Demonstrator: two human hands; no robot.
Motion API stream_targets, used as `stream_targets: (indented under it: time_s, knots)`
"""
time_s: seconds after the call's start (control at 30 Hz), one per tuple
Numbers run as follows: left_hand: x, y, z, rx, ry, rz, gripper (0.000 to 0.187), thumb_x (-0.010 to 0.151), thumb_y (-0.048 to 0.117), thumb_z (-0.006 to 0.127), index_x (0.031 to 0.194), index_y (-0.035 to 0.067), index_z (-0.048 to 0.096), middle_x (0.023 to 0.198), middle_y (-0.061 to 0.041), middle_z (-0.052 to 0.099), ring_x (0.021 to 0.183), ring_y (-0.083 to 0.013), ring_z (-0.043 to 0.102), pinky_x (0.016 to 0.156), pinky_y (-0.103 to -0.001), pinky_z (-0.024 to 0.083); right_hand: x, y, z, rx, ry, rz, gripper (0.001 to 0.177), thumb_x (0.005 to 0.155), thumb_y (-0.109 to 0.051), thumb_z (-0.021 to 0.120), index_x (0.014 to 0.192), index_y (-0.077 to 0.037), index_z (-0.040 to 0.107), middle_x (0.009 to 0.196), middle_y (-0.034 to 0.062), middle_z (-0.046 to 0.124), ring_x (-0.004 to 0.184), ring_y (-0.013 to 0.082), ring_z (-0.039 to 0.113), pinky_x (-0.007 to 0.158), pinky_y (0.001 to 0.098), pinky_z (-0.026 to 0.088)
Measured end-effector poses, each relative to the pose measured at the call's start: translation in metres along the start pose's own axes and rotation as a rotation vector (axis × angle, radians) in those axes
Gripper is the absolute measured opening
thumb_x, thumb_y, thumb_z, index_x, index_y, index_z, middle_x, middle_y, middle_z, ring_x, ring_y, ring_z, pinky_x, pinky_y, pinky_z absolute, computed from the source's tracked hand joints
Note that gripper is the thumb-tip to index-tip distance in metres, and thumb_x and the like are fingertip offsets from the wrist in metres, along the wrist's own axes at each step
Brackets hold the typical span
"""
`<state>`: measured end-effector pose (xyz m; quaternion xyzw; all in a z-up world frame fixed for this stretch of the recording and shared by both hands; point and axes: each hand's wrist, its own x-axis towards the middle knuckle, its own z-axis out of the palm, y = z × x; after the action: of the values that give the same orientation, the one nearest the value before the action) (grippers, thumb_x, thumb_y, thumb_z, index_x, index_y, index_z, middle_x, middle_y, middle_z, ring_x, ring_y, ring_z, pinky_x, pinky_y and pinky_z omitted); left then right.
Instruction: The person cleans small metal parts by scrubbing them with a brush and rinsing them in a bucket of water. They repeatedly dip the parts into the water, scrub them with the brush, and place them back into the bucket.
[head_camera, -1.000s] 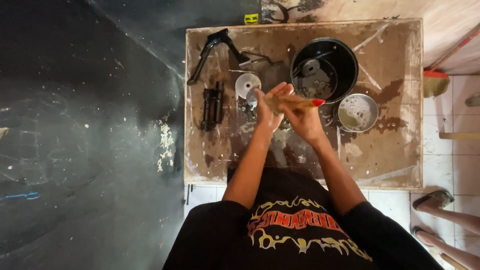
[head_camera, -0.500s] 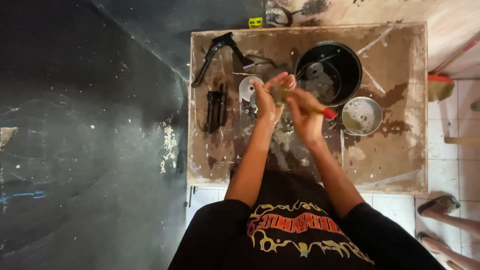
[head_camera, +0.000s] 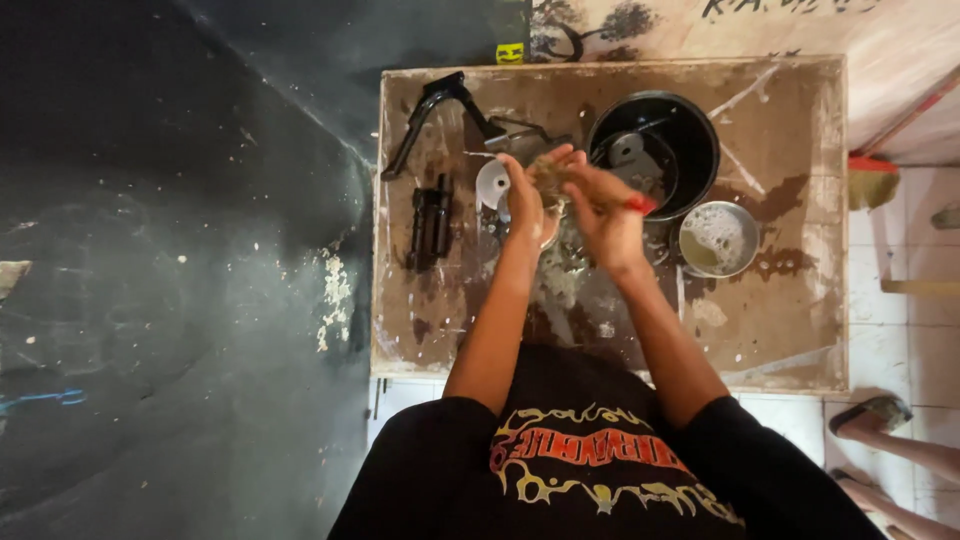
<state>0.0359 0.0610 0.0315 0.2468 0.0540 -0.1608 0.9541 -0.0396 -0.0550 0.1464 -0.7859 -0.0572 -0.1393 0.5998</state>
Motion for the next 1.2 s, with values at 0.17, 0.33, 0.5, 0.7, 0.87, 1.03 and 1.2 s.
stream_targets:
  time_s: [0.17,0.33,0.5,0.7,0.87,1.03,1.2]
  knots:
    - [0.023,-0.013,-0.033,-0.163,0.047,0.035,0.1,0.098,0.082,0.031,0.128,-0.007,0.064,0.119,-0.021,0.072,0.112,-0.0322,0.069,0.104,-0.043,0.055,-0.003,-0.012,0.005,-0.028,-0.01,-0.005,0.027,0.1,-0.005,0.072,0.125,0.003,0.067,0.113,0.0112,0.074,0.101,0.017,0.069,0.086,0.028,0.056]
    - [0.027,-0.01,-0.045,-0.315,0.267,0.027,0.077,0.101,0.072,0.039,0.114,0.001,0.065,0.11,-0.017,0.073,0.105,-0.0319,0.069,0.1,-0.046,0.055,0.002,-0.012,-0.013,0.023,0.141,-0.076,0.025,0.104,-0.004,0.071,0.128,0.001,0.067,0.121,0.0093,0.071,0.109,0.0156,0.068,0.095,0.0277,0.055]
    - [0.031,-0.03,-0.099,-0.547,0.016,-0.04,0.022,0.103,0.015,0.049,0.109,0.001,0.064,0.108,-0.018,0.071,0.098,-0.0334,0.066,0.087,-0.047,0.054,-0.006,-0.001,-0.02,0.098,0.153,0.107,0.028,0.103,-0.006,0.07,0.13,0.001,0.065,0.116,0.0059,0.07,0.102,0.0107,0.065,0.089,0.0241,0.053]
    - [-0.019,0.026,-0.007,-0.182,0.046,0.033,0.031,0.097,-0.011,0.044,0.128,-0.006,0.046,0.131,-0.023,0.064,0.13,-0.0331,0.061,0.108,-0.037,0.052,-0.013,0.016,-0.023,0.173,0.235,0.105,0.027,0.103,-0.005,0.071,0.128,0.001,0.065,0.117,0.006,0.071,0.107,0.0118,0.066,0.096,0.0253,0.053]
    - [-0.024,0.016,-0.015,0.238,0.007,0.082,0.024,0.108,0.003,0.042,0.13,-0.005,0.039,0.126,-0.026,0.065,0.118,-0.033,0.066,0.102,-0.036,0.057,-0.02,0.014,-0.022,0.094,0.29,0.112,0.026,0.102,-0.003,0.071,0.127,0.002,0.065,0.118,0.006,0.07,0.108,0.0125,0.066,0.097,0.0257,0.053]
    - [-0.036,0.02,-0.001,0.641,0.061,0.109,0.018,0.109,0.014,0.045,0.123,0.003,0.041,0.099,-0.018,0.069,0.081,-0.0285,0.07,0.07,-0.035,0.059,-0.02,0.006,-0.016,0.106,0.265,0.101,0.027,0.101,-0.004,0.072,0.127,0.001,0.066,0.116,0.0051,0.069,0.103,0.0106,0.064,0.091,0.024,0.053]
    - [-0.04,0.023,-0.004,0.836,0.082,0.205,0.018,0.112,0.022,0.048,0.116,0.006,0.052,0.09,-0.004,0.056,0.08,-0.012,0.057,0.06,-0.026,0.045,-0.024,-0.004,-0.018,0.094,0.236,0.062,0.027,0.102,-0.003,0.072,0.128,0.002,0.066,0.117,0.0062,0.069,0.105,0.011,0.064,0.095,0.0246,0.052]
